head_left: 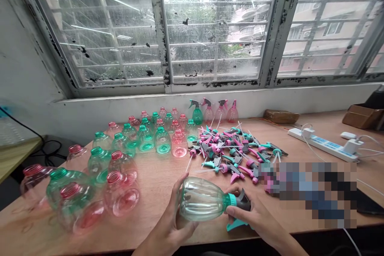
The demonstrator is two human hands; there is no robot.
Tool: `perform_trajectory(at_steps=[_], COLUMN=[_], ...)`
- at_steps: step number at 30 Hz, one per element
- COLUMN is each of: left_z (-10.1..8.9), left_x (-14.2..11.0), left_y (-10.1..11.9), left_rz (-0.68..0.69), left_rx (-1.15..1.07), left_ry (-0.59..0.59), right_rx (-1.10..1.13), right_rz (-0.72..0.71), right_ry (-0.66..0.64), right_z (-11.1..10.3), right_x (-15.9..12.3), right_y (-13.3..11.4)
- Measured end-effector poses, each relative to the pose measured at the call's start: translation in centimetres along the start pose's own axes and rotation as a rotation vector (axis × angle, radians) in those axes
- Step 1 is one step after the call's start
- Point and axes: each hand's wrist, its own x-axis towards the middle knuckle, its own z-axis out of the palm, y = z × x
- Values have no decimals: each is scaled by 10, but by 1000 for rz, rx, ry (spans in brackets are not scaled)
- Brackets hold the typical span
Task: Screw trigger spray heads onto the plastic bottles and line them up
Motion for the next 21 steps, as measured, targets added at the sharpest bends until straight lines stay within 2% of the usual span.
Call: perform_trajectory(at_steps=[5, 14, 17, 21], left_z=[5, 5, 4, 3], left_x=[0, -1, 1, 3], left_y=[4, 7, 6, 2], left_rz=[-8, -23, -63, -49], left_rx=[-114, -91, -132, -180], left_ry=[22, 49, 43, 59], right_rx=[21, 20, 15, -15], right_rz=[-12, -7, -14, -7], right_ry=[20, 23, 19, 21], right_z=[1, 1, 1, 1], right_x=[1, 2, 2, 2], right_y=[-2, 0, 0, -1])
